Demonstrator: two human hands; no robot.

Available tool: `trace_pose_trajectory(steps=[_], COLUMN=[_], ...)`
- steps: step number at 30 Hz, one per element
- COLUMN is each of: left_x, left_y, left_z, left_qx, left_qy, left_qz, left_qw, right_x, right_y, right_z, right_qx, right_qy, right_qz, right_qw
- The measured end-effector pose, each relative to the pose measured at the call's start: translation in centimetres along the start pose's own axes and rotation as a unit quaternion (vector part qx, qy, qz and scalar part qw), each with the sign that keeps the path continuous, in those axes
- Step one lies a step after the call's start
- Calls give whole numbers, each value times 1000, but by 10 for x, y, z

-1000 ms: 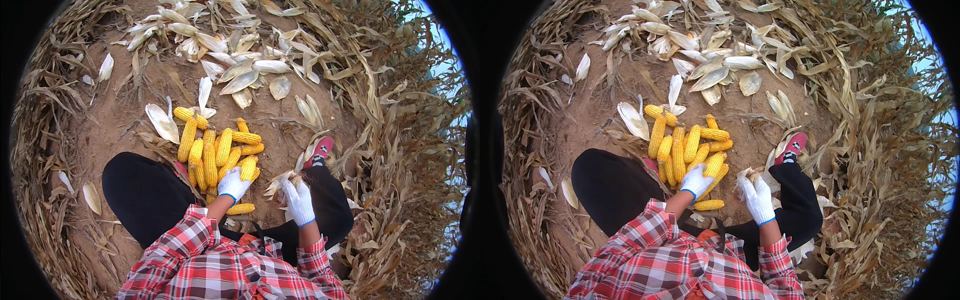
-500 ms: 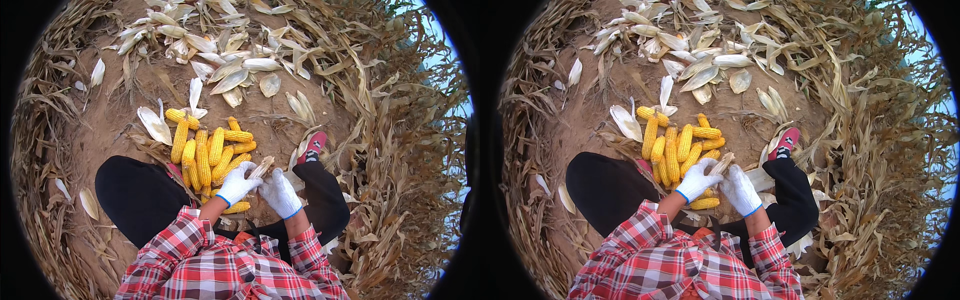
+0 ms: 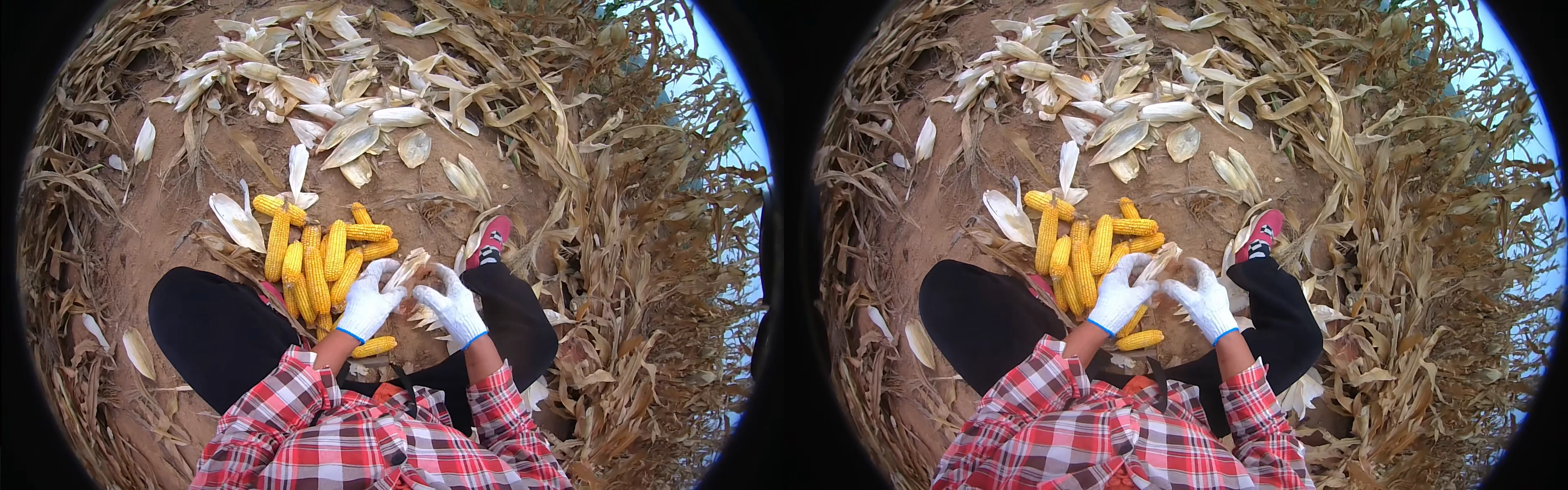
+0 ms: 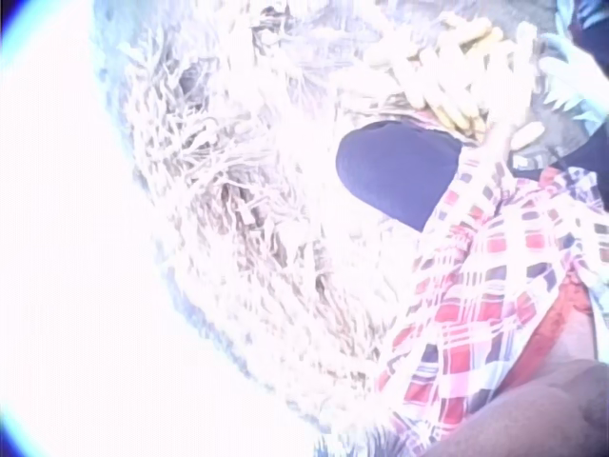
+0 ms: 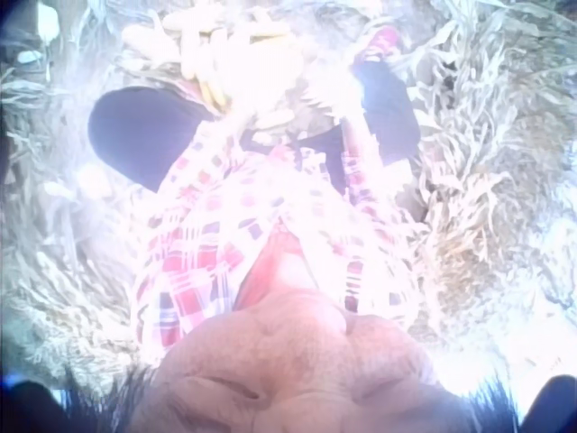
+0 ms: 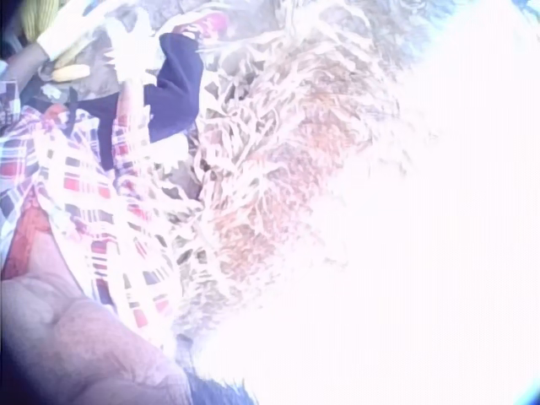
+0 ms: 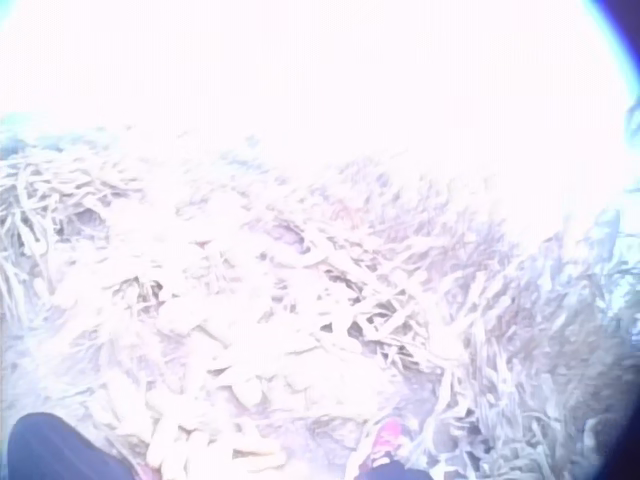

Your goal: The person sits on the ground in a cornfield and shucks corn cobs by hand. They remove the husks from each cob and place the shucked corn in a growing pile while discarding the husks to the side.

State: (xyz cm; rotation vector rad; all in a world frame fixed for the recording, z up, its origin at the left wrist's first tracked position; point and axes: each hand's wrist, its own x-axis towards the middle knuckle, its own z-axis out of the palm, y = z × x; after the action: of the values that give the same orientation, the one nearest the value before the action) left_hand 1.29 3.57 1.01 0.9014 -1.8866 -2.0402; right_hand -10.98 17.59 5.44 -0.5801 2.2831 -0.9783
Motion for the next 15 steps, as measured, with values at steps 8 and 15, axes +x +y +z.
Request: trace_pose_trajectory(steps=[8, 15], left_x=[-20, -16], left_y=[41, 29], left_z=[-17, -5], left_qx=[142, 106], left_qy=[26, 7], left_qz=[-26, -21], left_qw=[989, 994], right_x=[30, 18], right_y=[-37, -24], right_z=[-78, -283], right_qx=[-300, -583], right_qy=[246, 238], right_qz=[-300, 119], right_qw=[871, 768])
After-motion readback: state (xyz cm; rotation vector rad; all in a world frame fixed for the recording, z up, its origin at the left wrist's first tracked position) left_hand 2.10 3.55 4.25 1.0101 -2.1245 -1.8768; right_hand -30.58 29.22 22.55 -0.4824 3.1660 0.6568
